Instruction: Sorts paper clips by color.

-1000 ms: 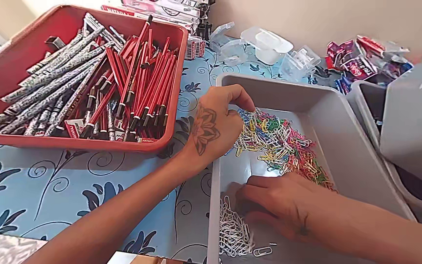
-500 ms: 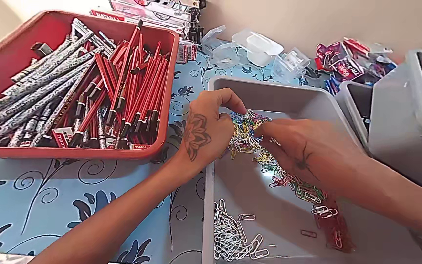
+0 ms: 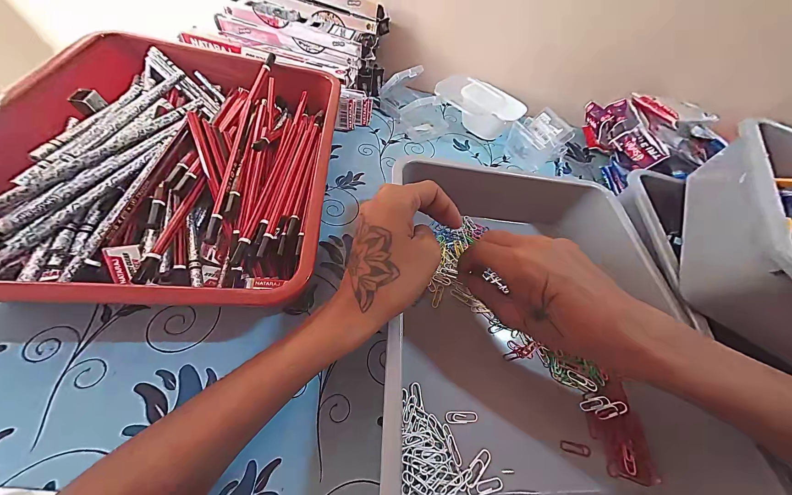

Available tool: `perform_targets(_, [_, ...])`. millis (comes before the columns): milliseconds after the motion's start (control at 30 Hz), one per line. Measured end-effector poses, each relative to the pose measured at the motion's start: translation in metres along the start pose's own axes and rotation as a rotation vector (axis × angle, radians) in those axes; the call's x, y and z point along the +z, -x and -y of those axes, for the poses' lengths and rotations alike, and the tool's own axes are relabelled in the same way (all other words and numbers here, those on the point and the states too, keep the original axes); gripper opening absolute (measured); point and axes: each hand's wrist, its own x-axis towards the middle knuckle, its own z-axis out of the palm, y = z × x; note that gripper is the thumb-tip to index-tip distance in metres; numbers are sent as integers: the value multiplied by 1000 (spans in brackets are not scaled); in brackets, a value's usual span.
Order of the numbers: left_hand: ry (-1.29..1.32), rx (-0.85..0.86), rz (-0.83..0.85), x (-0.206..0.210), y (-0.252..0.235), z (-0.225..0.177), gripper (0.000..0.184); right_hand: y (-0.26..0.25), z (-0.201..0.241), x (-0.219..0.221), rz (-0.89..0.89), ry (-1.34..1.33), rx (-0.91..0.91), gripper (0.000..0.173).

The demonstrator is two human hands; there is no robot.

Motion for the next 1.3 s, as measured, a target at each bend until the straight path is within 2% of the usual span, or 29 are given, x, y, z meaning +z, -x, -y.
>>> perform_targets(267, [-16, -1, 22, -2, 2, -2, 30, -17, -7, 15, 101, -27, 2, 12])
perform_targets(400, [2, -1, 24, -2, 2, -1, 30, -18, -15, 15, 75, -37, -27, 11])
perform_targets(567, [46, -8, 9, 1, -5, 0, 32, -13, -12, 6, 40, -133, 100, 14])
perform_targets(667, [62, 7, 7, 2, -5, 0, 32, -11, -14, -4, 23, -314, 268, 8])
perform_targets(733, [50, 13, 18, 1, -3, -1, 31, -9, -14, -10, 31, -559, 397, 10])
perform_targets(800, [34, 27, 28, -1, 0, -1, 30, -6, -15, -13, 28, -811, 451, 15])
perform_targets(867, [36, 1, 20, 1, -2, -1, 31, -3, -16, -14, 19, -965, 486, 13])
perform_targets(933, [43, -9, 20, 1, -4, 0, 32, -1, -15, -16, 19, -1016, 532, 15])
perform_targets(1000, [47, 1, 25, 1, -3, 0, 31, 1, -14, -16, 9, -1005, 550, 31])
perform_targets(1033, [47, -3, 18, 1, -4, 1, 32, 1, -14, -16, 9, -991, 553, 34])
perform_targets(1133, [47, -1, 15, 2, -4, 2, 32, 0, -15, -17, 6, -1006, 611, 31])
perform_targets(1200, [48, 21, 30, 0, 0, 1, 31, -1, -17, -15, 32, -1156, 666, 29])
perform_targets(1300, [38, 14, 17, 1, -3, 2, 32, -1, -22, -11, 163, -1283, 657, 40])
